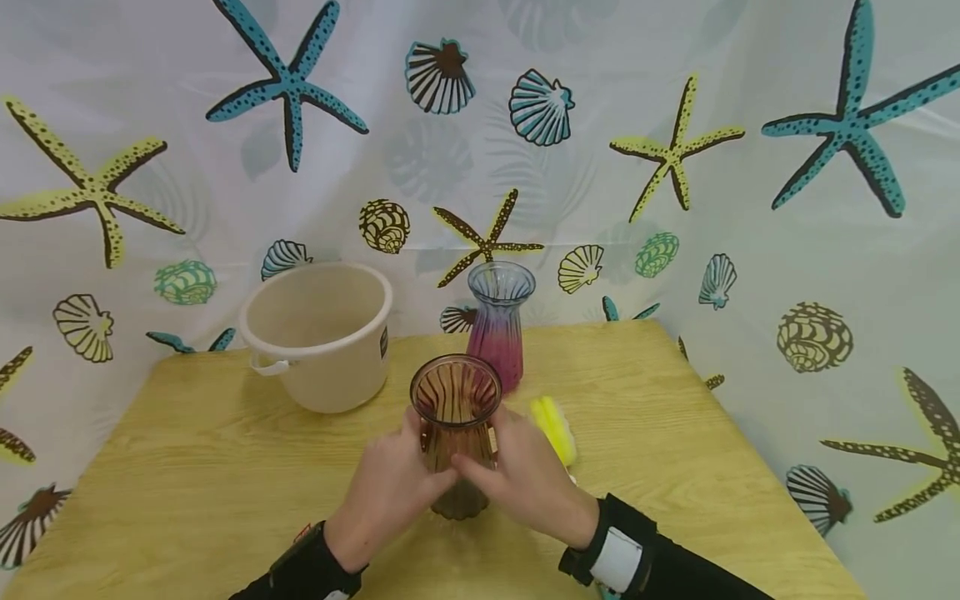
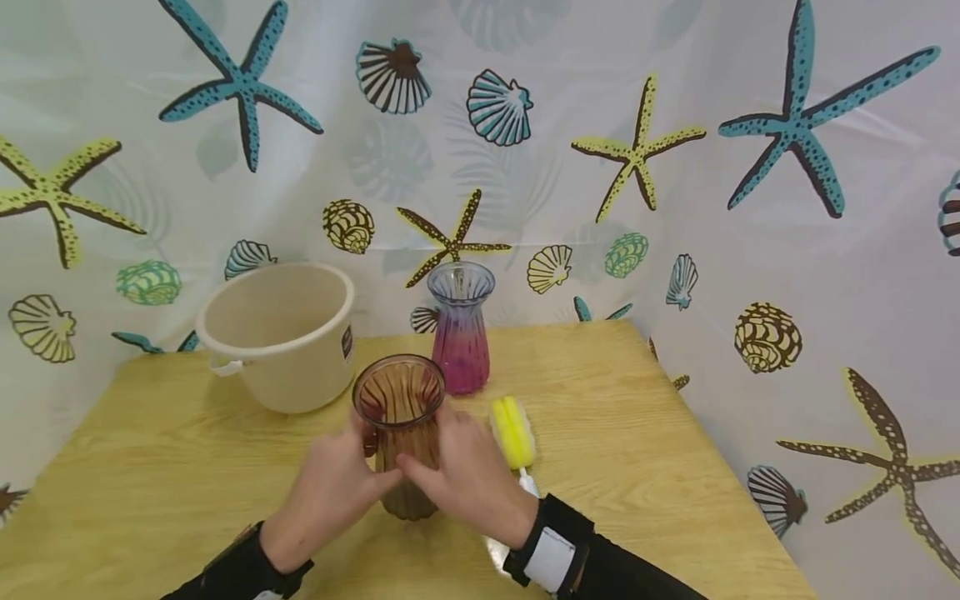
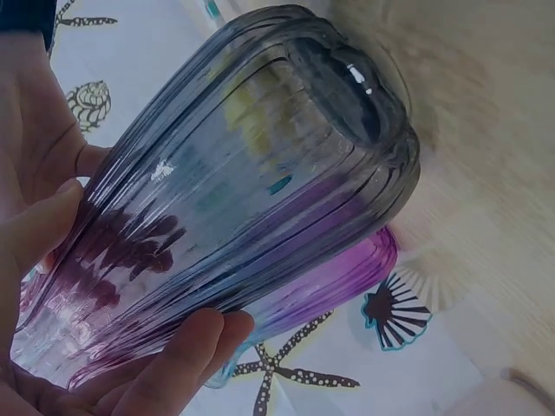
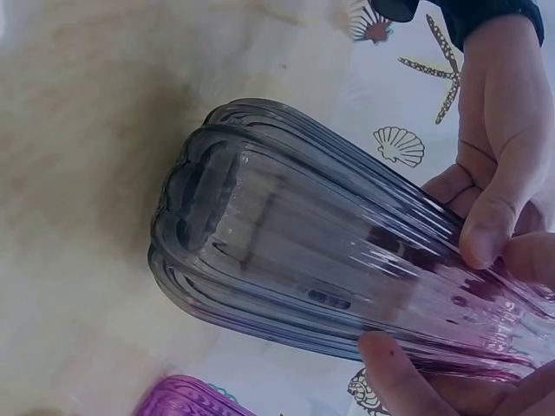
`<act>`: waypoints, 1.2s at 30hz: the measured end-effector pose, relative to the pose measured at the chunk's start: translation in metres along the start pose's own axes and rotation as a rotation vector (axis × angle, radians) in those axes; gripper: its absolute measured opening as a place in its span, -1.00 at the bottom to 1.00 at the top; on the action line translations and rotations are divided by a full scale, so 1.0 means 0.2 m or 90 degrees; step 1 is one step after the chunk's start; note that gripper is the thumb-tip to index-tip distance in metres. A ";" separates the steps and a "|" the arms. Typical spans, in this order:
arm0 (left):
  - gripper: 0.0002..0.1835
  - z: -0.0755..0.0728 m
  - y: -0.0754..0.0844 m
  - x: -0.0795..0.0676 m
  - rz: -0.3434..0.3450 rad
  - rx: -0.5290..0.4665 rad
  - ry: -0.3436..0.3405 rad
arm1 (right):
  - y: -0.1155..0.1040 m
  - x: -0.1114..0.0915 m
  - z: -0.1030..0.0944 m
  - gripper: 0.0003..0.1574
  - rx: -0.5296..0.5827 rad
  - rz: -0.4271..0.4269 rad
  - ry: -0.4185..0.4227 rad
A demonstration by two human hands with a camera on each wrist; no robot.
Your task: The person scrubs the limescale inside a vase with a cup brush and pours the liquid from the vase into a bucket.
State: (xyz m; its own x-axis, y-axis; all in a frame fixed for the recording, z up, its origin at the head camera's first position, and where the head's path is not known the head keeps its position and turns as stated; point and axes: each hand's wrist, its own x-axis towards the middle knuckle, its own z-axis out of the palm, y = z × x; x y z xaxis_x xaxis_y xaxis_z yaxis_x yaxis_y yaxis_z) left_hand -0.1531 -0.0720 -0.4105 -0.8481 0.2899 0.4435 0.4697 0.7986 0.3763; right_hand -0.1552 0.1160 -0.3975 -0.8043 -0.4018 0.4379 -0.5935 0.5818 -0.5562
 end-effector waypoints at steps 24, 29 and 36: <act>-0.09 0.07 0.00 -0.07 -0.003 -0.109 -0.021 | 0.02 -0.14 0.01 -0.13 0.005 0.036 -0.018; -0.08 0.08 -0.02 -0.06 0.013 -0.204 -0.080 | 0.06 -0.17 -0.05 -0.27 -0.045 0.039 -0.044; -0.09 0.08 -0.02 -0.06 -0.011 -0.202 -0.119 | 0.21 -0.29 -0.23 -0.59 -0.177 -0.031 -0.149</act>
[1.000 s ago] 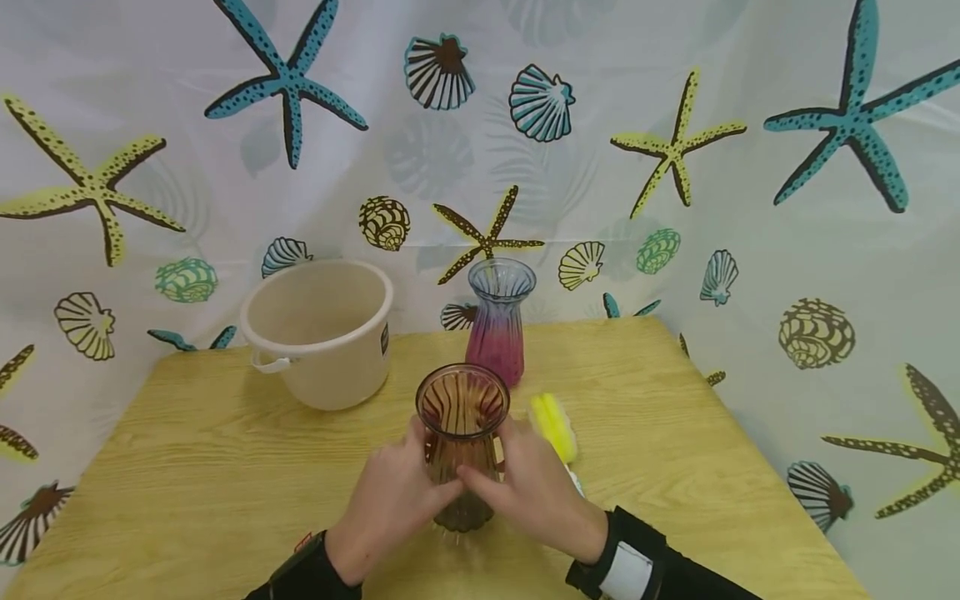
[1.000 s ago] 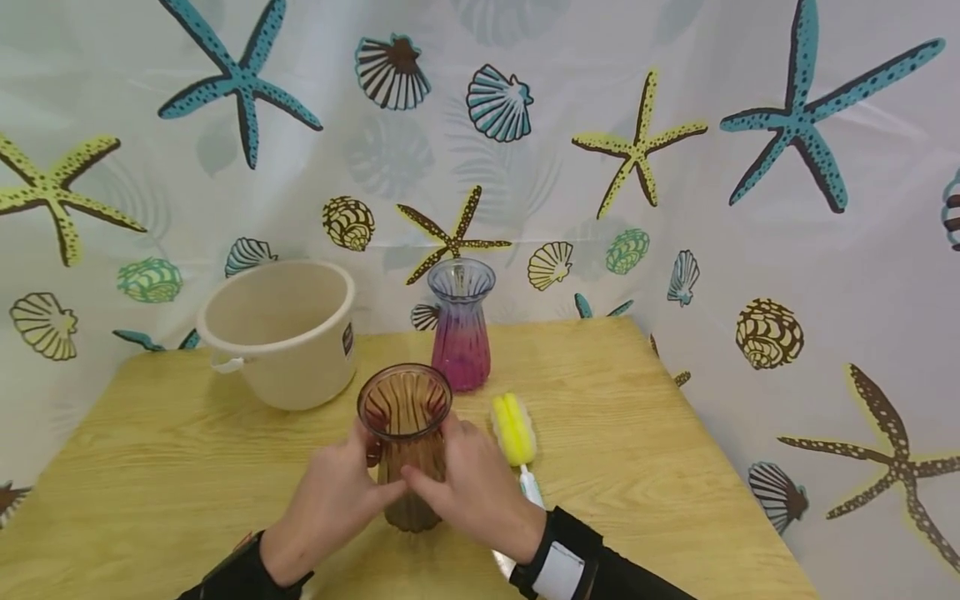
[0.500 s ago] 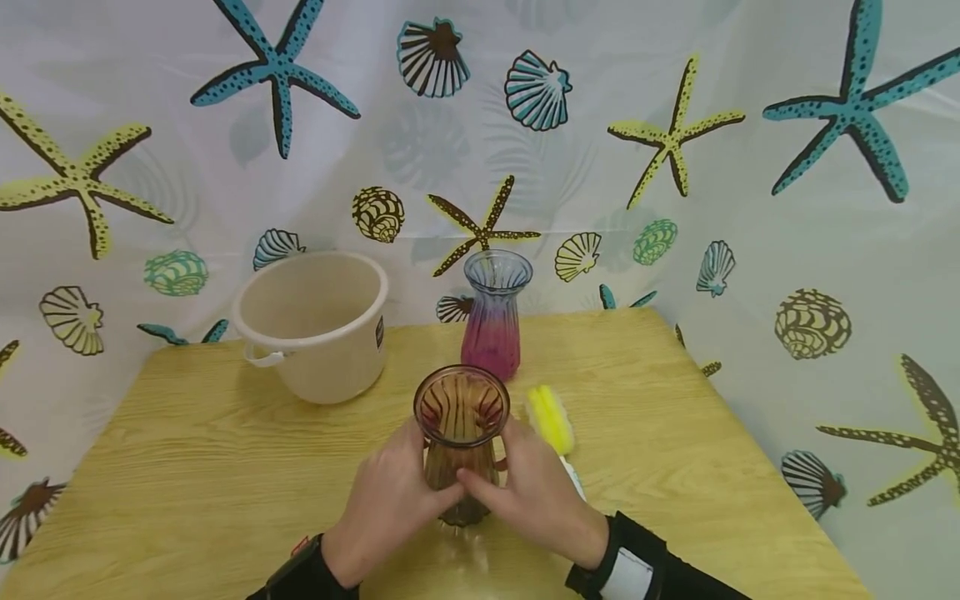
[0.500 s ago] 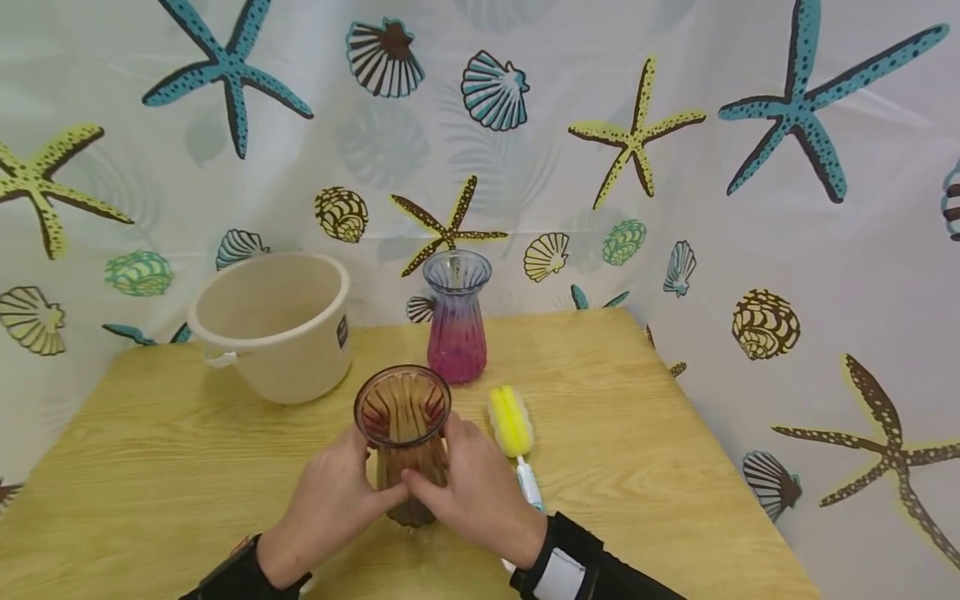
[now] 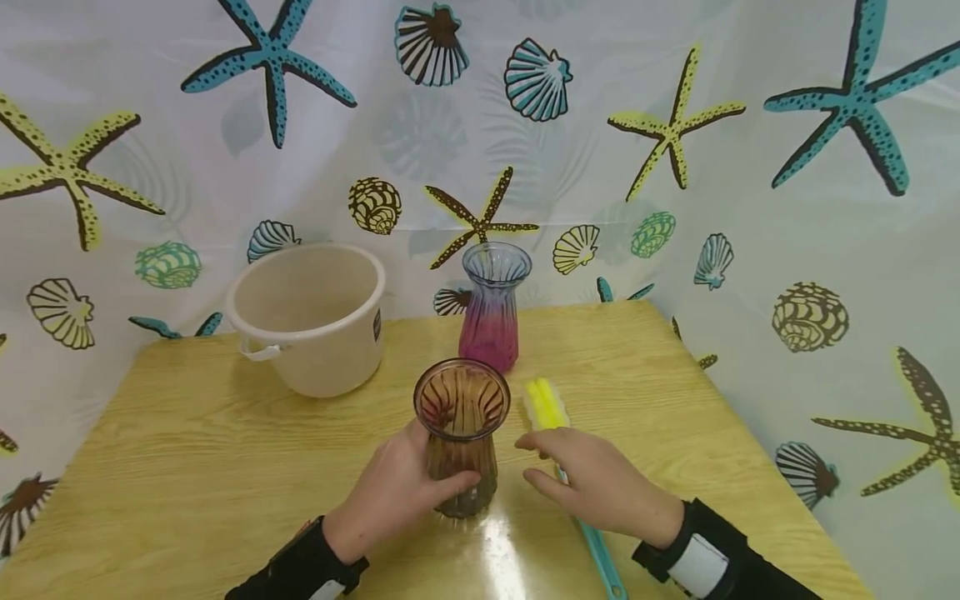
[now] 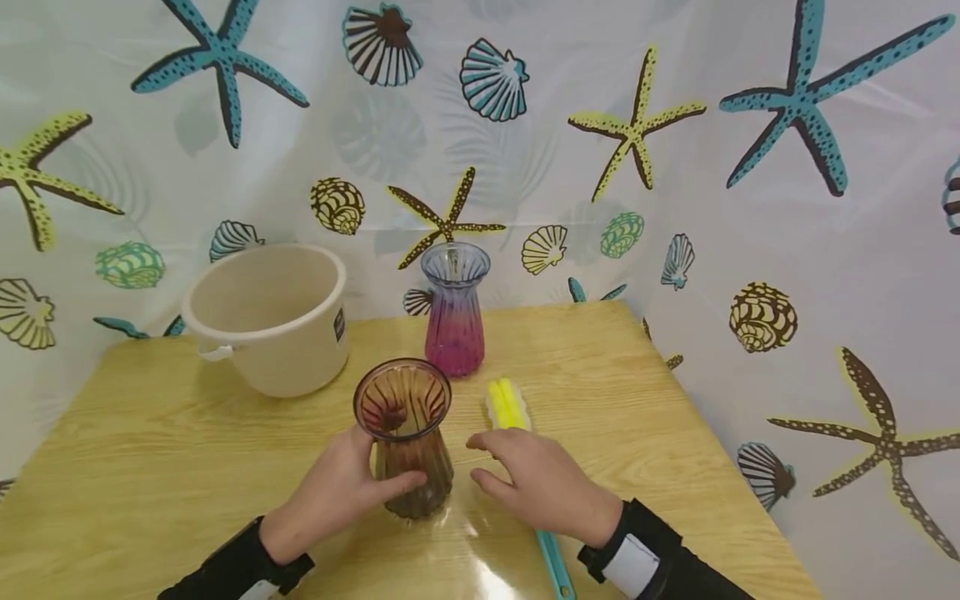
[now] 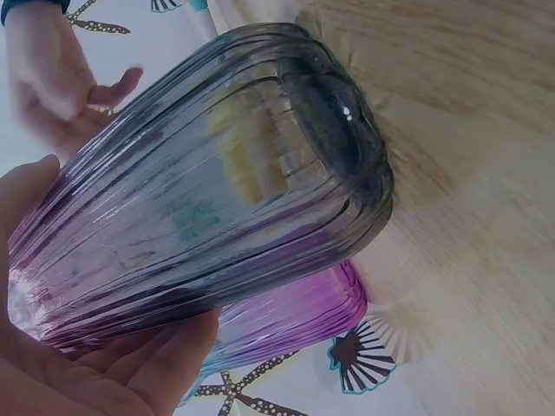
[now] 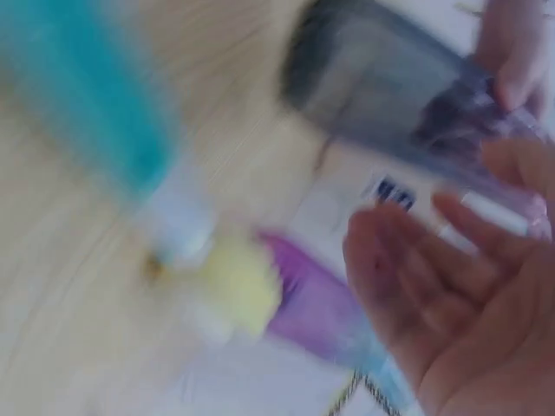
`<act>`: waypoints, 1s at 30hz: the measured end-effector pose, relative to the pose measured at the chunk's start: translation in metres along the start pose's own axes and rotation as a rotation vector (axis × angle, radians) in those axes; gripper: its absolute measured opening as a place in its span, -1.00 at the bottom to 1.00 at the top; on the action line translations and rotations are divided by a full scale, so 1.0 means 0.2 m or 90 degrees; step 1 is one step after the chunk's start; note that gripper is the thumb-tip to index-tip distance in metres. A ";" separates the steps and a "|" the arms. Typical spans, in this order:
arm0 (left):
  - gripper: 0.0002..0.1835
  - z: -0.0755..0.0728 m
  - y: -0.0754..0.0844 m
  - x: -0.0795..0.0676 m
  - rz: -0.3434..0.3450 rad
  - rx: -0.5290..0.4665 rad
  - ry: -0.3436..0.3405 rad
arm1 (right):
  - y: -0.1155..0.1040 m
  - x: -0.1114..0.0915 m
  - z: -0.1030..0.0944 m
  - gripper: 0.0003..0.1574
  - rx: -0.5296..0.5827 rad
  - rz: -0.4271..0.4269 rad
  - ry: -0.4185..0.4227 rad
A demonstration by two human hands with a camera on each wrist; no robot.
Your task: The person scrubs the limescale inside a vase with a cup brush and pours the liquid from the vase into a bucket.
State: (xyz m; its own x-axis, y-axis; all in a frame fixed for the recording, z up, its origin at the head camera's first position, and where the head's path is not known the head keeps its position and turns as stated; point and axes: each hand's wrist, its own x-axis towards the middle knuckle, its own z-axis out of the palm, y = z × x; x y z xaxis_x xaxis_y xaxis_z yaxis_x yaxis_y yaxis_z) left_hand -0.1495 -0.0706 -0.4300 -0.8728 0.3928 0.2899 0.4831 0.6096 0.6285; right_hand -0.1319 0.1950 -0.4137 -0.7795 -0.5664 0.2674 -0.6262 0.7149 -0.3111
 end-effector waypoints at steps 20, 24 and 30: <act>-0.01 -0.02 -0.01 0.01 -0.007 -0.011 -0.018 | 0.19 -0.26 0.04 -0.44 -0.288 -0.261 -0.186; -0.01 -0.01 -0.01 0.01 -0.005 -0.022 -0.023 | 0.21 -0.29 0.08 -0.53 -0.311 -0.287 -0.192; -0.01 0.00 -0.01 0.00 -0.006 -0.030 -0.022 | 0.20 -0.30 0.09 -0.65 -0.310 -0.312 -0.179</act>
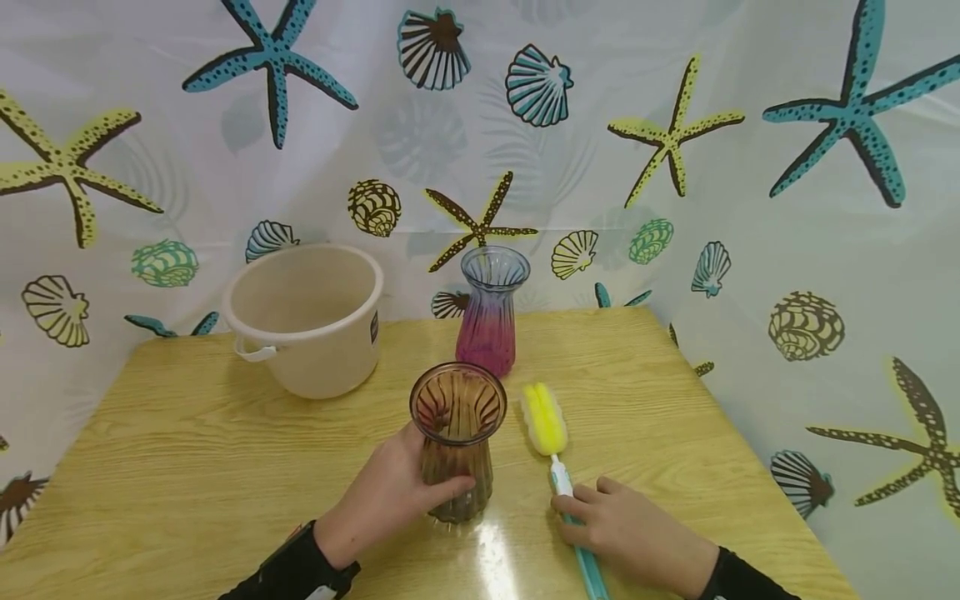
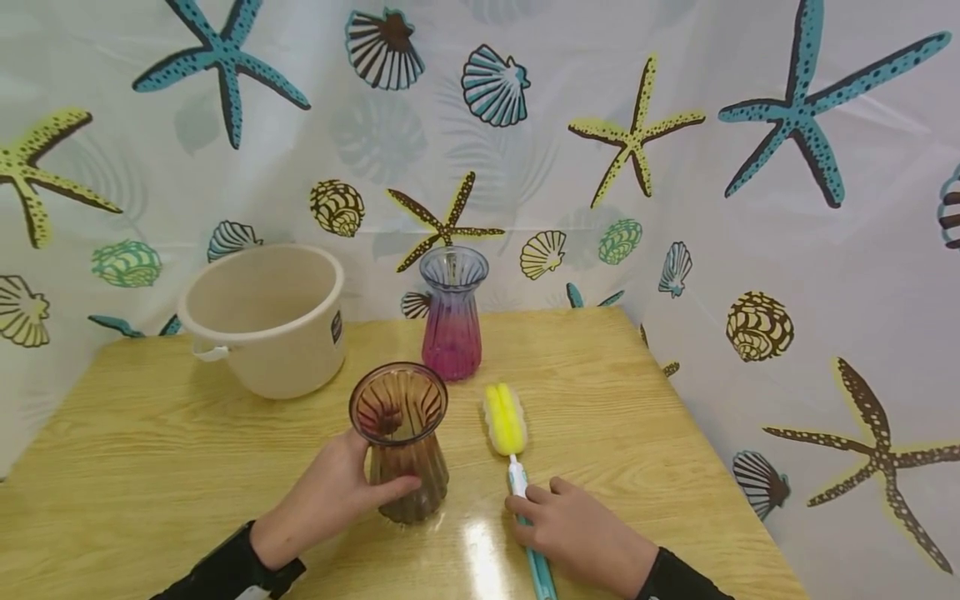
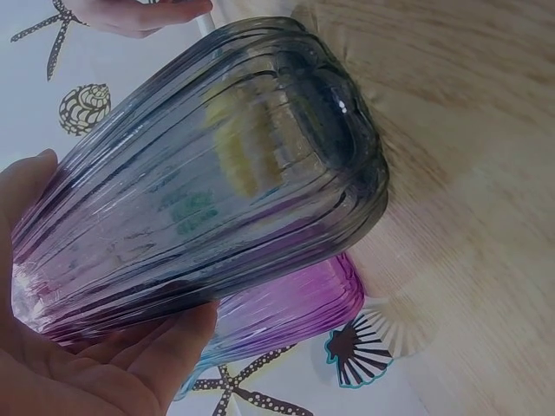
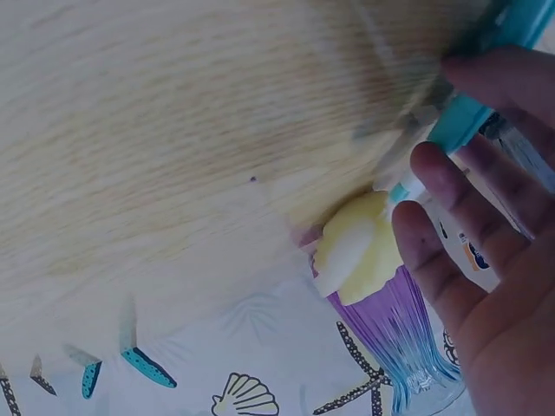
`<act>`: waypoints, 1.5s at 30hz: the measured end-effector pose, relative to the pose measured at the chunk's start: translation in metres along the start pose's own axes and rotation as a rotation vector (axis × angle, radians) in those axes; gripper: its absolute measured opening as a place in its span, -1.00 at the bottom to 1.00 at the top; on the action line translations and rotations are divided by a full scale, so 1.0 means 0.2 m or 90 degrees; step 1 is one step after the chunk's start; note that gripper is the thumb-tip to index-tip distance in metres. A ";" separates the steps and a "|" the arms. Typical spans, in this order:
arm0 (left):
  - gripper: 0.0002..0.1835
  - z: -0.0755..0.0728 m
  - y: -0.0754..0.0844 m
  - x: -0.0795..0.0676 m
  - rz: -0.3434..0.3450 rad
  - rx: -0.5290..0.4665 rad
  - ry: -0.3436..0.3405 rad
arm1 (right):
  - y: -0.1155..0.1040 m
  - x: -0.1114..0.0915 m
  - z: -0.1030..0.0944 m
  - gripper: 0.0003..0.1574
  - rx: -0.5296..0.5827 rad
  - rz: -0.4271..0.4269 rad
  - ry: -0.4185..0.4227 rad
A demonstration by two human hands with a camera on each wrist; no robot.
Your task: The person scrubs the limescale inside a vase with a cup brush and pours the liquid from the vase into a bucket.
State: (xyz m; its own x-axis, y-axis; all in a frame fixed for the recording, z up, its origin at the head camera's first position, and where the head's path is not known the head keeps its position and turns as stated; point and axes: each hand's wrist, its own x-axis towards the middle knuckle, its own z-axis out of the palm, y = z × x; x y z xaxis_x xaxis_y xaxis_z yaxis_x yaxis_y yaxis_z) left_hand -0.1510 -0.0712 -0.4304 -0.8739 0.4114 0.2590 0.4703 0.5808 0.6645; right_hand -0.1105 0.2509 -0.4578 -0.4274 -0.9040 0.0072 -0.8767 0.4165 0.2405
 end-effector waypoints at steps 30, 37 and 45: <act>0.00 0.00 -0.01 0.00 0.012 0.003 0.000 | 0.15 0.16 -0.45 -0.52 -0.028 0.011 0.354; -0.03 0.00 -0.01 0.03 0.038 0.024 0.017 | 0.22 0.19 -0.71 -0.59 0.036 0.032 0.451; -0.09 -0.01 -0.01 0.03 0.027 0.026 -0.002 | 0.32 0.24 -0.97 -0.51 0.067 0.071 0.534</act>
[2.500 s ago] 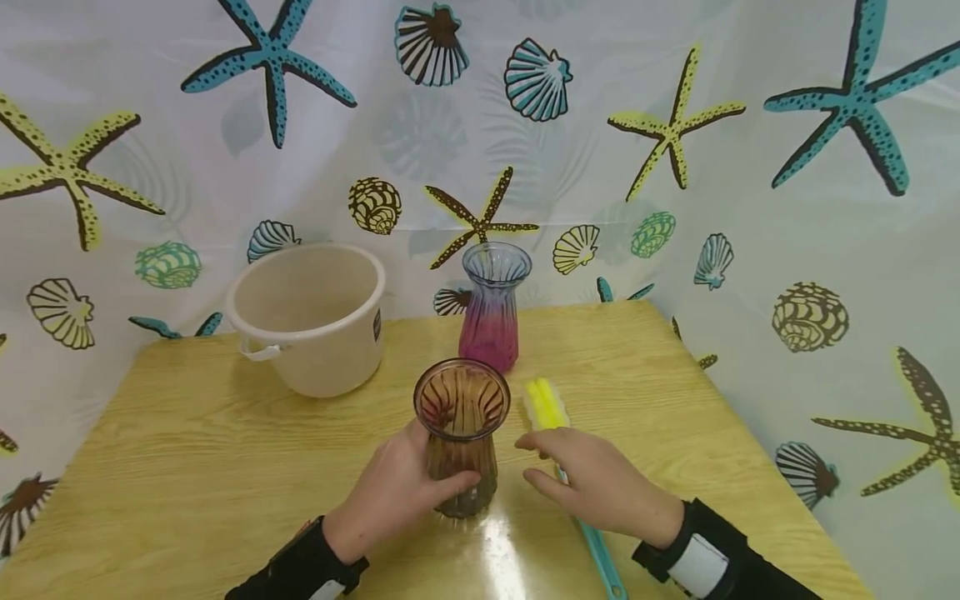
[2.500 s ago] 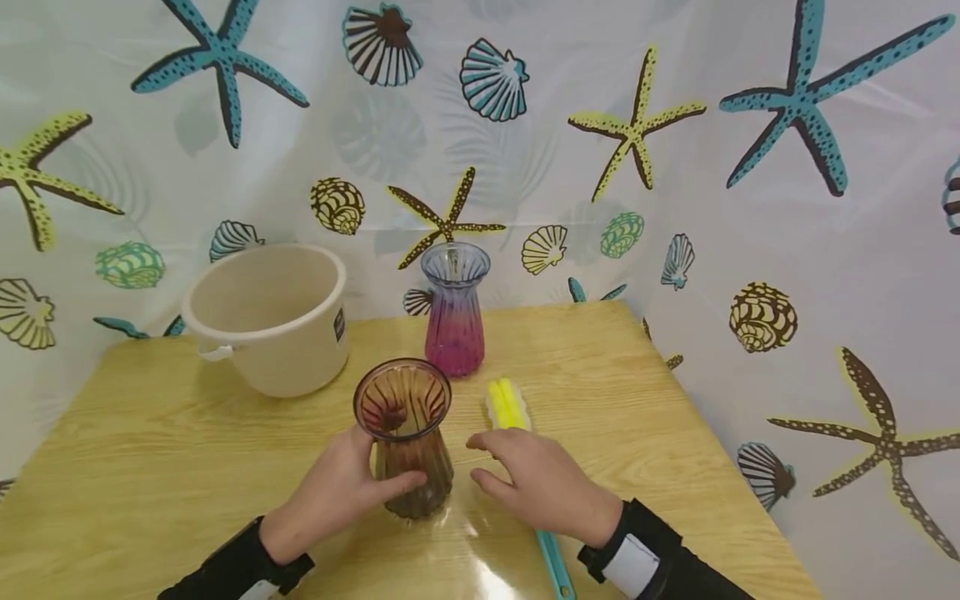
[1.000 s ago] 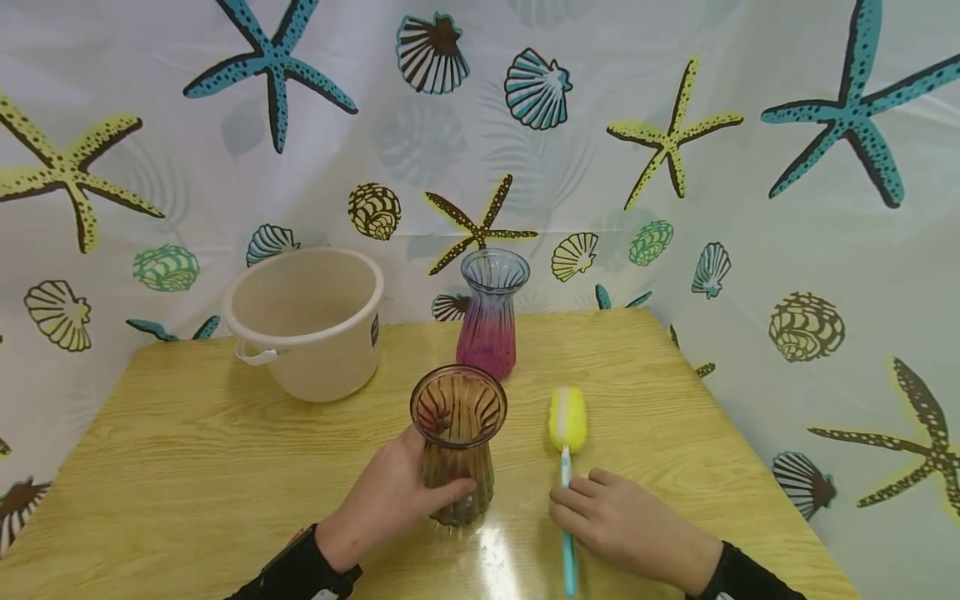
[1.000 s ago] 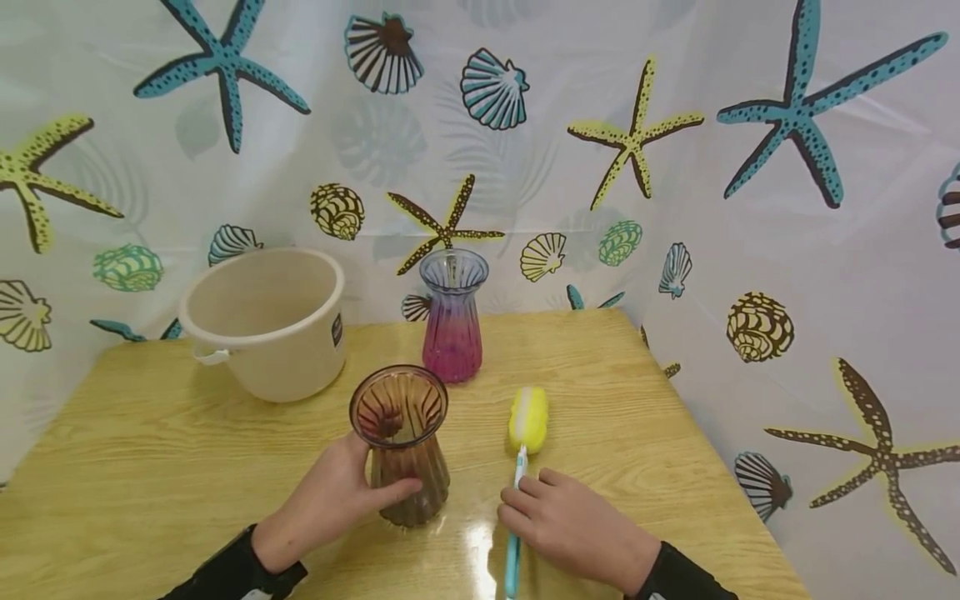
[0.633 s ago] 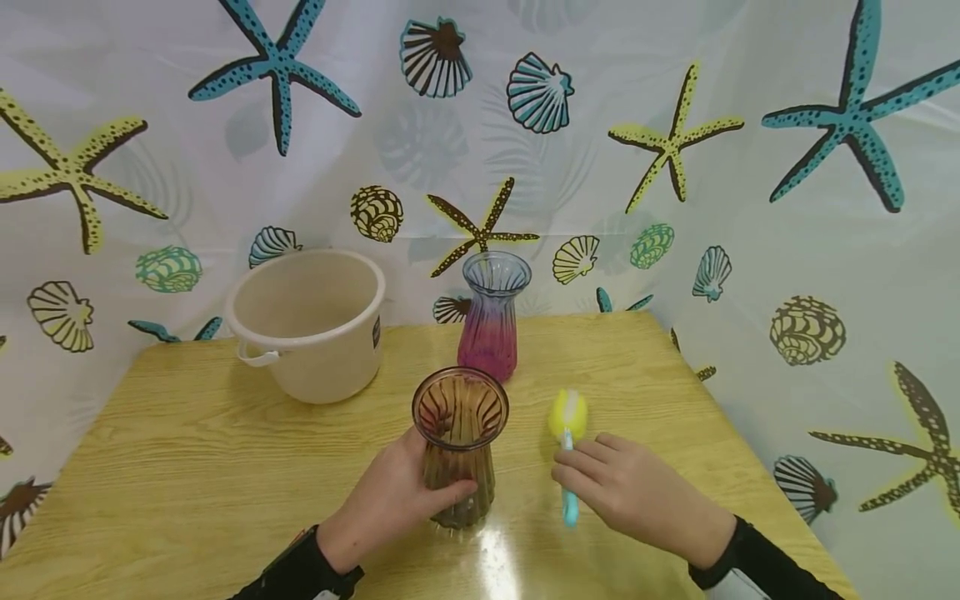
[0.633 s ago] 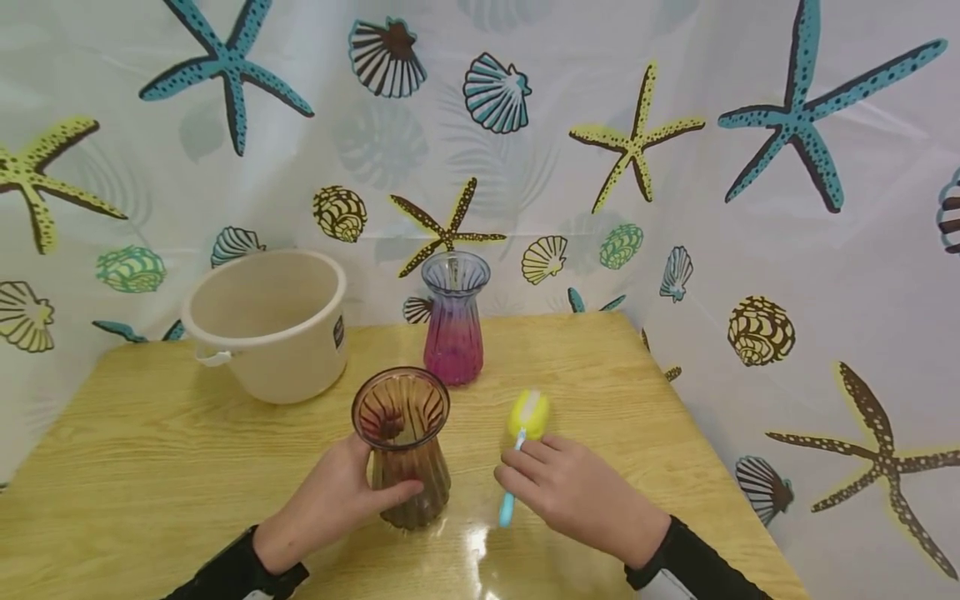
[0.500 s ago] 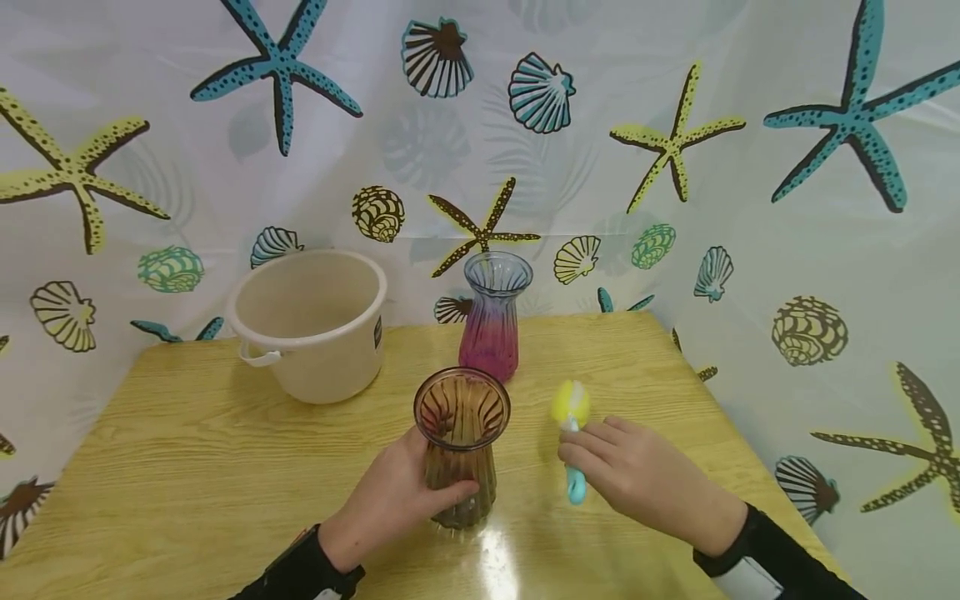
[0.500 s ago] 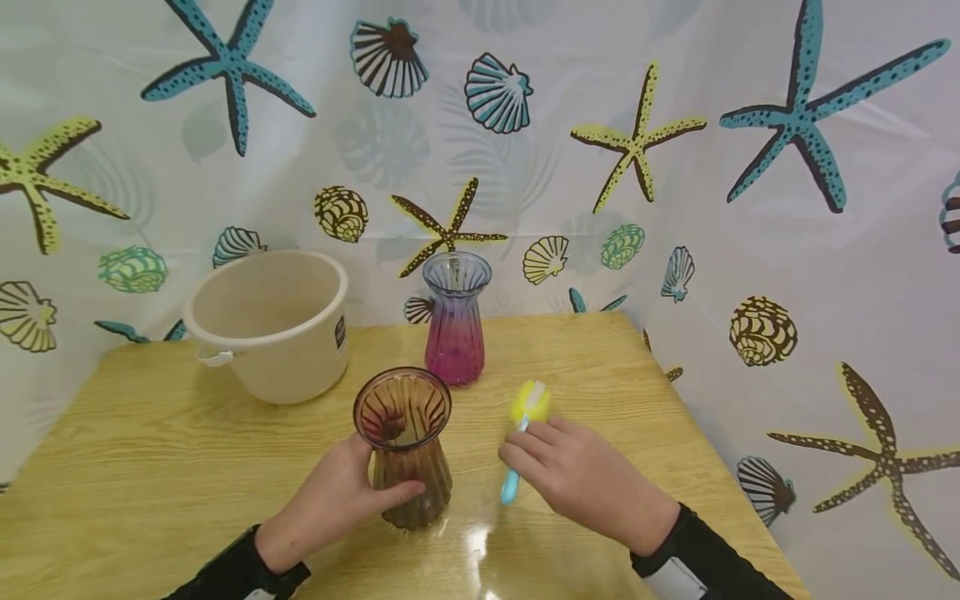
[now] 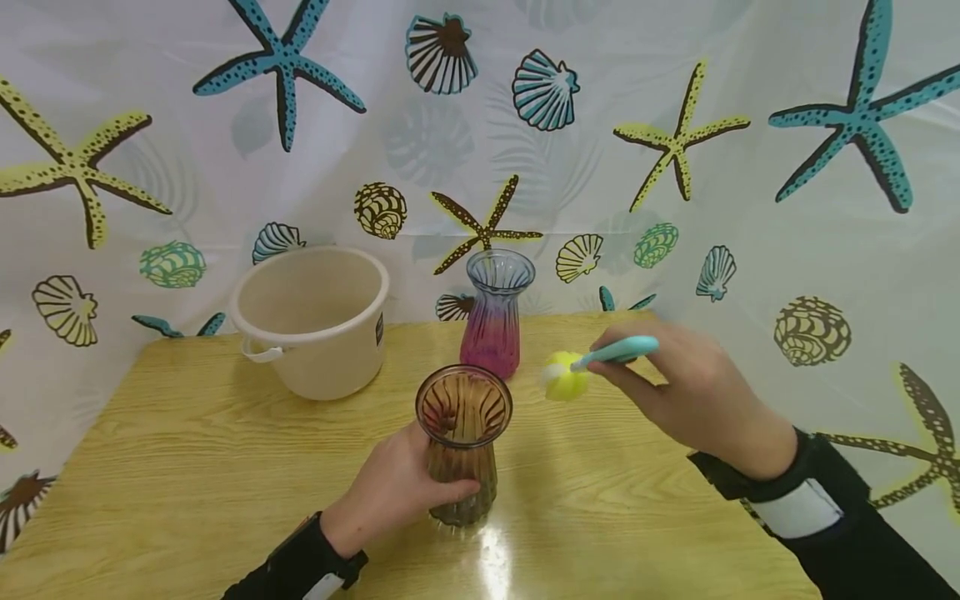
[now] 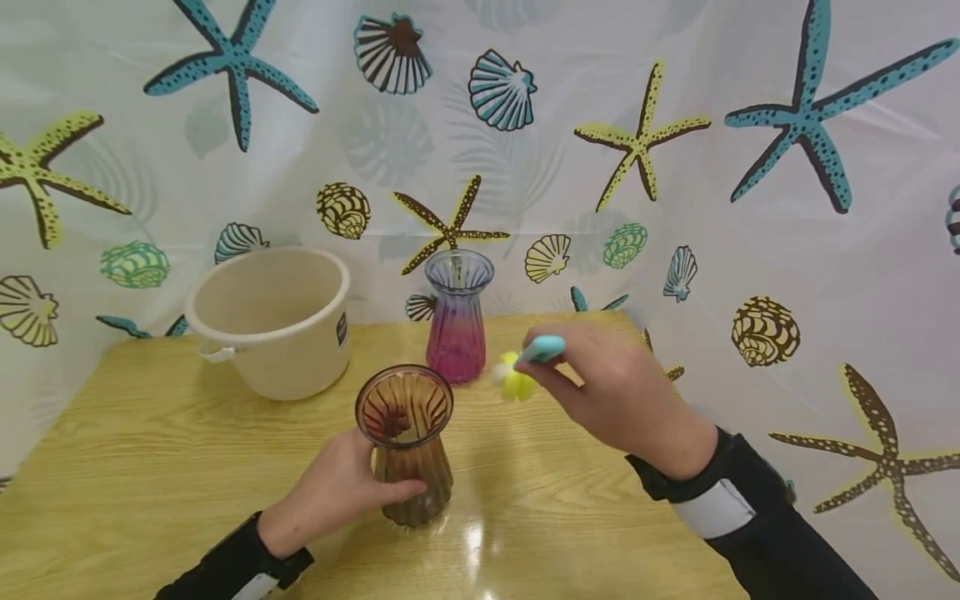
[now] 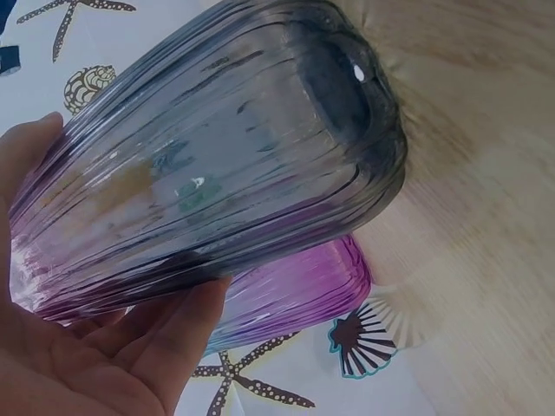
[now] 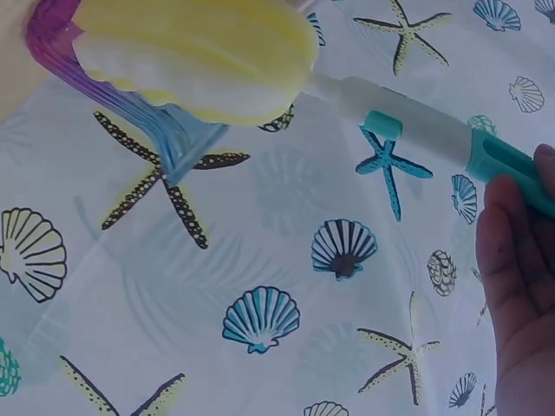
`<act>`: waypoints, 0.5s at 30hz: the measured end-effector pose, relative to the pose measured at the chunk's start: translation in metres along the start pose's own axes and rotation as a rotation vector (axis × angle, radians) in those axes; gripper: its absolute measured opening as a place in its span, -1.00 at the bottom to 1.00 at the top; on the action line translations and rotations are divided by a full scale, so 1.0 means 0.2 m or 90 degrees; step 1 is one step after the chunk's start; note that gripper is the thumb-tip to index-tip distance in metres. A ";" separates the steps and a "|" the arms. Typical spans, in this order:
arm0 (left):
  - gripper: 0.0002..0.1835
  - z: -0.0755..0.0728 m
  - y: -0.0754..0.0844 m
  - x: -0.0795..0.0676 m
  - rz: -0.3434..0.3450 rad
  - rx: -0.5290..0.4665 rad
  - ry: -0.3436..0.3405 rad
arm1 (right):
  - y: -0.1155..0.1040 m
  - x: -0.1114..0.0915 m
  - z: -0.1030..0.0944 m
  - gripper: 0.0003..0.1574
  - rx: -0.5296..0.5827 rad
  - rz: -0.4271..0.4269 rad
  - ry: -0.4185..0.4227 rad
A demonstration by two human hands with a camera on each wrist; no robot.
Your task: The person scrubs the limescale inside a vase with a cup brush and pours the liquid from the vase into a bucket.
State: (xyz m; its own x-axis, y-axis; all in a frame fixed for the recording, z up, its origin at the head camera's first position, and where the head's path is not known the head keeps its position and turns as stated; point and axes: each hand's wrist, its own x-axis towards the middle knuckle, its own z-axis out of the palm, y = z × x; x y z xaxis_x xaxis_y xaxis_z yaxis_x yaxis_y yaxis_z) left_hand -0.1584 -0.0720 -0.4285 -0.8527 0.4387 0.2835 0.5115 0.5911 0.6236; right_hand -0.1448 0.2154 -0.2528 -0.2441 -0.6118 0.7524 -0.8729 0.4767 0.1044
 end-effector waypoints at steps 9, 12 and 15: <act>-0.04 -0.01 0.00 0.01 -0.005 -0.008 -0.023 | 0.08 0.19 -0.10 -0.33 -0.013 0.064 0.130; -0.04 -0.01 0.01 0.01 -0.009 -0.012 -0.027 | 0.10 0.25 -0.13 -0.36 0.086 0.093 0.175; -0.04 -0.02 0.01 0.01 -0.008 -0.012 -0.031 | 0.11 0.32 -0.16 -0.48 0.204 0.104 0.221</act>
State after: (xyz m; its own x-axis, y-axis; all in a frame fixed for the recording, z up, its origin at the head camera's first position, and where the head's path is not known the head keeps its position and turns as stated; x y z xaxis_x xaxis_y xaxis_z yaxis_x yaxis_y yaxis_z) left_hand -0.1604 -0.0724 -0.4248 -0.8530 0.4637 0.2395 0.4977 0.5849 0.6405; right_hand -0.1663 0.2062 -0.1821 -0.2806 -0.2735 0.9200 -0.9345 0.2968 -0.1968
